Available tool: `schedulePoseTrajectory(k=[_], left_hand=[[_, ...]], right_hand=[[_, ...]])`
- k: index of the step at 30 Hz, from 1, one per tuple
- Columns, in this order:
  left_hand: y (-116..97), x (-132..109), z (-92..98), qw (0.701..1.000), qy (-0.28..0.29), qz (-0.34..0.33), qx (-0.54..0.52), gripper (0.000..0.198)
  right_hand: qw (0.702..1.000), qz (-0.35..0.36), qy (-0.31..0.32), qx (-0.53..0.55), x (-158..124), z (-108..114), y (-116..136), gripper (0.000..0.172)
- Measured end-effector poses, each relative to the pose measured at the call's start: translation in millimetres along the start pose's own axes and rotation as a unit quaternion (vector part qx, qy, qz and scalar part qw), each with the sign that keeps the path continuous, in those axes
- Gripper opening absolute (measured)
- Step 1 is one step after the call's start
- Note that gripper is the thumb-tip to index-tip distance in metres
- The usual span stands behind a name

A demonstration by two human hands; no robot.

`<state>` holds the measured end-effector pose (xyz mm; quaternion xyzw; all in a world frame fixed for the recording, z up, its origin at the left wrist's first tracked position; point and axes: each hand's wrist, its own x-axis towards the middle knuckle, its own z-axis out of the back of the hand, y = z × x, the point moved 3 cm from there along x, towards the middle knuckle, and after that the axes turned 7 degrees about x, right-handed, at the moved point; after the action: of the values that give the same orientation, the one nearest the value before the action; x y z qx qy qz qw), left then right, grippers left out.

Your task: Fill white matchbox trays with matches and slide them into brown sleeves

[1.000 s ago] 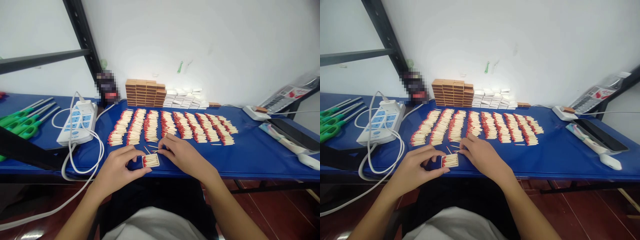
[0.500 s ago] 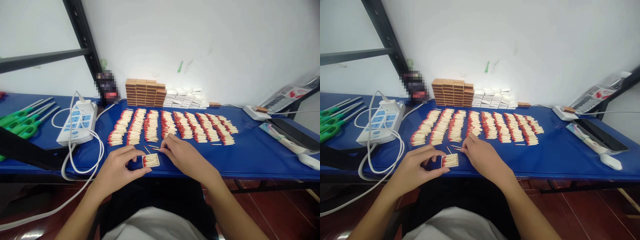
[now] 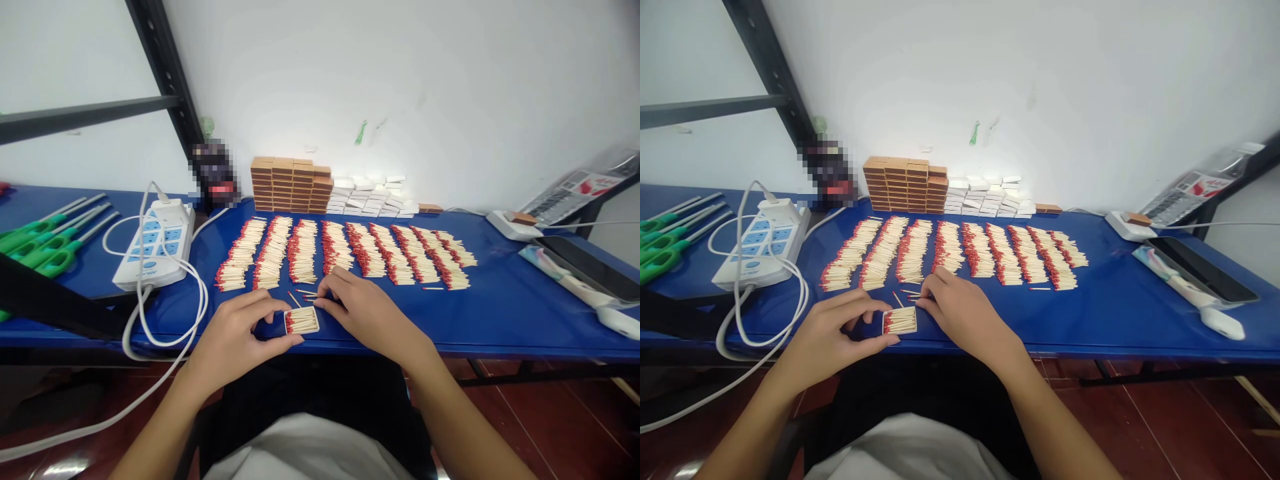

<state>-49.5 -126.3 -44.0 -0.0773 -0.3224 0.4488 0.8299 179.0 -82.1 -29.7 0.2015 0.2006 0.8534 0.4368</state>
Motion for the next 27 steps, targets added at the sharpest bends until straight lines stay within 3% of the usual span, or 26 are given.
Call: schedulePoseTrajectory(k=[27], left_hand=[[-1.1,0.5,0.6,1.0,0.007,0.004,0.005,0.026]], right_hand=[[1.0,-0.006,0.016,-0.016,0.7,2.6,2.8,0.011]])
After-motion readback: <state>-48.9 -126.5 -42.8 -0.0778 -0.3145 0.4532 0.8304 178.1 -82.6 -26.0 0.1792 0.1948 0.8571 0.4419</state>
